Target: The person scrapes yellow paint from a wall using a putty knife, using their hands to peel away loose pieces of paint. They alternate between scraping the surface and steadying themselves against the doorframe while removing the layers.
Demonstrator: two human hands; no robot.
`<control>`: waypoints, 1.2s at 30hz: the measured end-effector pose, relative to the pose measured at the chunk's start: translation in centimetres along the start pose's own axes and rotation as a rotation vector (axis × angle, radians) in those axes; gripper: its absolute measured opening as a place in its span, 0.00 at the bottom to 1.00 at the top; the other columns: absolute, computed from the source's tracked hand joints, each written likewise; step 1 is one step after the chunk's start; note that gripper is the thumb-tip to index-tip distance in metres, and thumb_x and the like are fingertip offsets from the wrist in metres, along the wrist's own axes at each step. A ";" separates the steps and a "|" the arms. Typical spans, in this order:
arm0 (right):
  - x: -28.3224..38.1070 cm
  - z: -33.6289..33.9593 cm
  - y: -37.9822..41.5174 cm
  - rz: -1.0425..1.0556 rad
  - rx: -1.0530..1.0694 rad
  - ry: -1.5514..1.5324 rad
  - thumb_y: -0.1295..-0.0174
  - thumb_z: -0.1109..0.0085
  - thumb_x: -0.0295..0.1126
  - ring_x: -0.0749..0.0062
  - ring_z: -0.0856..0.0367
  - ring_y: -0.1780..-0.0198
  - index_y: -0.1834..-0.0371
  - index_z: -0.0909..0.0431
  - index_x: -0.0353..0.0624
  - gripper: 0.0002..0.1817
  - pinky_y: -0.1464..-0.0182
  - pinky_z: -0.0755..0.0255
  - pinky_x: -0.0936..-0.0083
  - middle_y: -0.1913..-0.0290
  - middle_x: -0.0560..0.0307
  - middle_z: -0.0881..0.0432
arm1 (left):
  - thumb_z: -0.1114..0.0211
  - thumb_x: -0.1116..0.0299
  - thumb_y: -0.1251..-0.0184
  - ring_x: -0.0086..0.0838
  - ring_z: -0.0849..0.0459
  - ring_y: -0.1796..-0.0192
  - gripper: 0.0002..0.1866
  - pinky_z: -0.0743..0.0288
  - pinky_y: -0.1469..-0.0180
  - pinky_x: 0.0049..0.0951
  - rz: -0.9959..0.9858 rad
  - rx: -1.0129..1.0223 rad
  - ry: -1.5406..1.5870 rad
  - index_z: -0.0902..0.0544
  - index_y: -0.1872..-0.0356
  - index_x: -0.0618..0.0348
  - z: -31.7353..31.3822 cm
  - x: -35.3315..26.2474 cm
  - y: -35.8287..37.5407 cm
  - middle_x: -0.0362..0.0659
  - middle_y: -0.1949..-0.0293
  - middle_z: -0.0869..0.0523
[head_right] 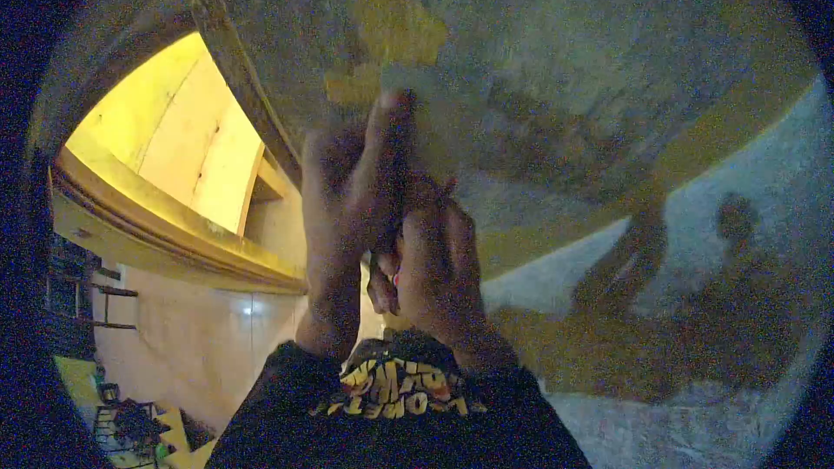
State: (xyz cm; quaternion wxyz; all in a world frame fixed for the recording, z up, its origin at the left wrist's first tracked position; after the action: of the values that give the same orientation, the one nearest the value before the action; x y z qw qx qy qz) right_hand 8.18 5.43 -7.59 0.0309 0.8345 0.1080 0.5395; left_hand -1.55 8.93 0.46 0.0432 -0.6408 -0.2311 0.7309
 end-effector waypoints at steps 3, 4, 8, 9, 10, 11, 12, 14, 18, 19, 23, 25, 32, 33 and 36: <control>2.0 0.2 -0.2 0.333 0.007 0.685 0.31 0.61 0.46 0.78 0.37 0.87 0.63 0.35 0.45 0.15 0.87 0.40 0.78 0.82 0.62 0.35 | 0.46 0.56 0.32 0.16 0.32 0.85 0.25 0.38 0.83 0.29 0.051 -0.052 0.050 0.22 0.82 0.70 -0.4 1.5 0.6 0.43 0.92 0.28; 1.1 0.8 0.5 0.153 0.007 0.370 0.31 0.61 0.45 0.78 0.37 0.87 0.61 0.35 0.45 0.14 0.87 0.40 0.78 0.81 0.62 0.34 | 0.46 0.56 0.32 0.16 0.33 0.85 0.26 0.39 0.84 0.28 0.057 -0.071 0.055 0.23 0.83 0.70 -0.3 1.4 0.9 0.41 0.92 0.28; 1.0 -0.1 0.7 0.009 0.023 0.074 0.31 0.60 0.43 0.78 0.36 0.86 0.58 0.35 0.44 0.14 0.86 0.40 0.78 0.78 0.60 0.32 | 0.46 0.57 0.32 0.15 0.35 0.86 0.27 0.43 0.85 0.25 0.069 -0.071 0.098 0.25 0.86 0.69 -0.3 1.5 0.4 0.36 0.92 0.29; 0.7 0.1 0.7 -0.008 0.014 0.082 0.31 0.60 0.43 0.78 0.35 0.86 0.58 0.35 0.44 0.14 0.86 0.40 0.78 0.78 0.60 0.32 | 0.46 0.57 0.32 0.15 0.35 0.86 0.27 0.43 0.85 0.25 0.068 -0.065 0.103 0.25 0.86 0.69 -0.6 1.6 0.7 0.36 0.92 0.29; 0.5 0.2 1.0 -0.035 0.002 0.089 0.31 0.60 0.43 0.78 0.34 0.86 0.58 0.35 0.44 0.14 0.86 0.40 0.78 0.77 0.59 0.31 | 0.46 0.57 0.32 0.14 0.35 0.85 0.26 0.44 0.85 0.24 0.056 -0.135 0.119 0.26 0.86 0.68 -0.1 1.5 1.3 0.34 0.91 0.30; 0.7 0.4 1.0 -0.045 0.000 0.106 0.31 0.60 0.43 0.78 0.33 0.85 0.57 0.35 0.44 0.14 0.86 0.40 0.78 0.77 0.59 0.31 | 0.46 0.57 0.31 0.14 0.35 0.85 0.26 0.44 0.85 0.23 0.026 -0.215 0.144 0.26 0.87 0.67 0.4 1.1 1.5 0.33 0.90 0.30; 1.1 0.7 0.9 -0.033 0.001 0.112 0.31 0.60 0.43 0.78 0.33 0.85 0.57 0.35 0.44 0.14 0.86 0.40 0.78 0.77 0.59 0.31 | 0.46 0.57 0.31 0.14 0.35 0.85 0.26 0.44 0.85 0.23 0.015 -0.216 0.154 0.26 0.87 0.67 0.1 0.6 1.3 0.33 0.90 0.30; 1.7 0.1 0.4 0.008 0.117 0.130 0.31 0.59 0.44 0.78 0.34 0.87 0.58 0.35 0.43 0.15 0.86 0.40 0.78 0.78 0.59 0.31 | 0.46 0.55 0.31 0.13 0.35 0.84 0.26 0.44 0.84 0.23 0.067 -0.205 0.218 0.23 0.83 0.68 -0.2 0.3 0.9 0.33 0.89 0.30; 2.1 -0.4 0.0 0.001 0.101 0.086 0.31 0.60 0.44 0.78 0.35 0.88 0.57 0.35 0.43 0.15 0.87 0.41 0.79 0.78 0.60 0.32 | 0.47 0.54 0.31 0.13 0.34 0.82 0.26 0.42 0.83 0.23 0.154 -0.061 0.063 0.21 0.78 0.69 -0.6 2.0 1.0 0.34 0.89 0.29; 2.1 -0.6 -0.2 0.004 0.101 0.069 0.31 0.61 0.44 0.78 0.35 0.88 0.57 0.35 0.43 0.14 0.87 0.41 0.79 0.79 0.60 0.32 | 0.47 0.54 0.31 0.13 0.34 0.82 0.26 0.42 0.83 0.23 0.149 -0.074 0.061 0.21 0.78 0.69 -0.4 1.8 0.6 0.34 0.89 0.29; -0.8 0.7 0.8 -0.084 0.113 0.083 0.31 0.62 0.44 0.79 0.34 0.86 0.55 0.35 0.44 0.15 0.88 0.41 0.79 0.75 0.60 0.31 | 0.47 0.56 0.31 0.13 0.34 0.81 0.24 0.40 0.82 0.24 0.071 -0.064 0.121 0.21 0.76 0.70 -0.6 0.9 1.1 0.35 0.89 0.28; 1.0 0.8 0.5 0.253 0.110 0.475 0.31 0.63 0.46 0.80 0.34 0.84 0.52 0.35 0.46 0.16 0.88 0.41 0.80 0.75 0.61 0.32 | 0.47 0.57 0.31 0.13 0.34 0.81 0.24 0.40 0.83 0.24 -0.074 -0.109 0.091 0.22 0.77 0.70 -0.4 -0.1 1.0 0.35 0.89 0.28; 1.9 -0.3 0.7 0.034 0.027 0.091 0.31 0.61 0.42 0.80 0.38 0.88 0.52 0.37 0.48 0.12 0.87 0.42 0.80 0.80 0.60 0.34 | 0.46 0.56 0.31 0.13 0.36 0.83 0.26 0.44 0.84 0.24 0.066 -0.102 0.161 0.23 0.82 0.70 -0.3 -0.2 0.4 0.33 0.90 0.31; 1.5 0.1 0.8 0.030 0.024 0.093 0.31 0.61 0.42 0.80 0.38 0.88 0.52 0.37 0.48 0.12 0.87 0.42 0.80 0.80 0.60 0.34 | 0.46 0.56 0.31 0.13 0.36 0.83 0.26 0.44 0.84 0.24 0.070 -0.101 0.163 0.23 0.82 0.70 -0.5 0.3 0.8 0.33 0.90 0.31; 0.7 0.6 0.5 -0.018 0.015 0.149 0.30 0.63 0.42 0.80 0.39 0.89 0.56 0.36 0.46 0.12 0.89 0.43 0.79 0.81 0.61 0.35 | 0.46 0.55 0.31 0.13 0.36 0.83 0.26 0.44 0.84 0.24 0.046 -0.140 0.127 0.23 0.82 0.70 -0.1 1.3 1.1 0.33 0.90 0.31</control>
State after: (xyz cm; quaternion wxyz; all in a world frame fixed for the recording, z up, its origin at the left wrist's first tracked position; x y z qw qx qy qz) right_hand 9.12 5.12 -7.13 0.0215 0.7911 0.1216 0.5991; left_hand -1.38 8.45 -1.17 -0.0040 -0.6925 -0.2638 0.6714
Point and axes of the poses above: each hand's wrist, its own y-axis away from the middle knuckle, its own z-axis out of the back of the hand, x = y × z, the point moved 10 cm from there along -y, towards the middle knuckle
